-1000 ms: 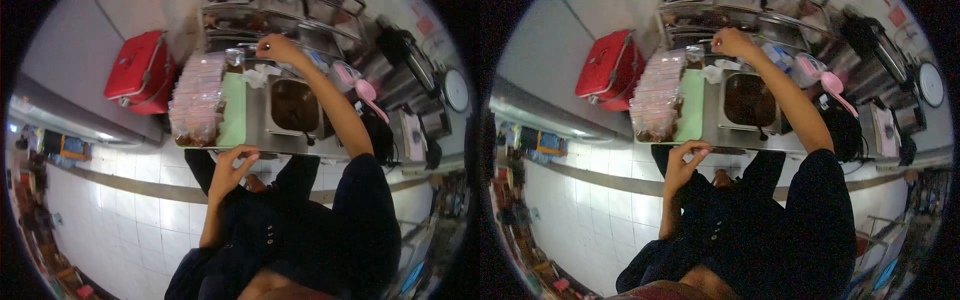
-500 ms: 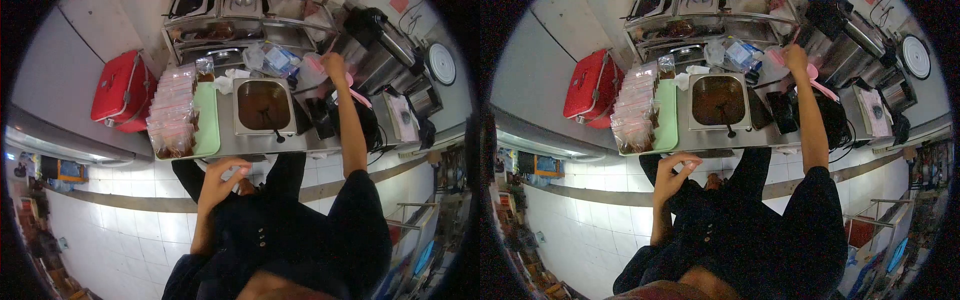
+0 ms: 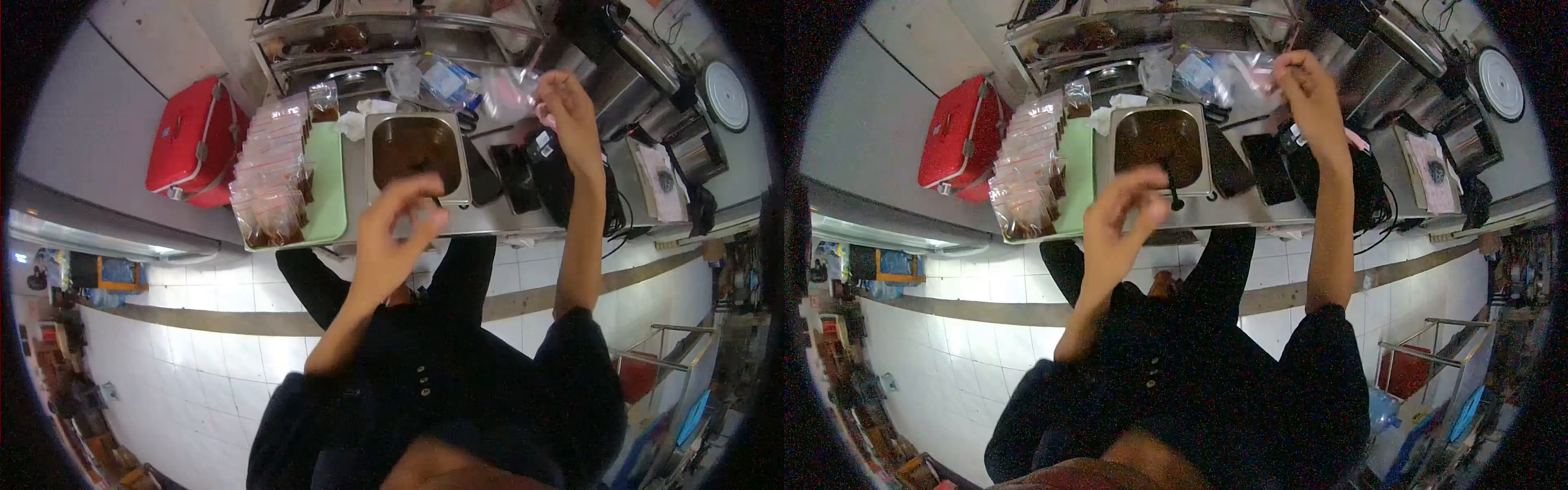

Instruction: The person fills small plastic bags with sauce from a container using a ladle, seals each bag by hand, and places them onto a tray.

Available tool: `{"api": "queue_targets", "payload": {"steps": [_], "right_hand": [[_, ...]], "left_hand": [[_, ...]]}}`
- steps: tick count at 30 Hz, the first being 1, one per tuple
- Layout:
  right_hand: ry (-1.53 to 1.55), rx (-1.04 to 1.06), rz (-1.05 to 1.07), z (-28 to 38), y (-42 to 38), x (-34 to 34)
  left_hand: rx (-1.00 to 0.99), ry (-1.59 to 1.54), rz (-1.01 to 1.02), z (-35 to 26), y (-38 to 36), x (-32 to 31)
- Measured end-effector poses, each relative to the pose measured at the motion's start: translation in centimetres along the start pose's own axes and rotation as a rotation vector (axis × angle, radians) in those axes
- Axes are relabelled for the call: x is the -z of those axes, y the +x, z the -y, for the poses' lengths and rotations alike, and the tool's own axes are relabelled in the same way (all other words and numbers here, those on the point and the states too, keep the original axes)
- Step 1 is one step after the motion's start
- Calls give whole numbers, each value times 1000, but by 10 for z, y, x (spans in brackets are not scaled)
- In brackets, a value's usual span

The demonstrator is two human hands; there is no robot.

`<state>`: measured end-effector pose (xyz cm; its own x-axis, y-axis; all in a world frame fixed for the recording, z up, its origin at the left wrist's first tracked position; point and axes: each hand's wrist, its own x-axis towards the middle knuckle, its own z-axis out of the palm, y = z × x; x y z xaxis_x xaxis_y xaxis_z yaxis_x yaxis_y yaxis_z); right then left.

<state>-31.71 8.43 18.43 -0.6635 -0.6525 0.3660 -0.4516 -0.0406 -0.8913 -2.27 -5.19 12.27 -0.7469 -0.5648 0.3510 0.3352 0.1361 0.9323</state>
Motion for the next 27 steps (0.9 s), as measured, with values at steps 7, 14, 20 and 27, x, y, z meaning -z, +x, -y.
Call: {"api": "queue_targets", "payload": {"steps": [7,14,20,27], "right_hand": [[111,-18,199,53,-87,-41],[-419,392,-223,49,-123,-82],[21,1,133,52,-143,-95],[119,-159,82,49,-161,-99]], "left_hand": [[171,-227,160,8,28,-18],[61,-26,114,7,11,-10],[-187,273,237,-8,7,-6],[39,214,306,-14,-5,1]]}}
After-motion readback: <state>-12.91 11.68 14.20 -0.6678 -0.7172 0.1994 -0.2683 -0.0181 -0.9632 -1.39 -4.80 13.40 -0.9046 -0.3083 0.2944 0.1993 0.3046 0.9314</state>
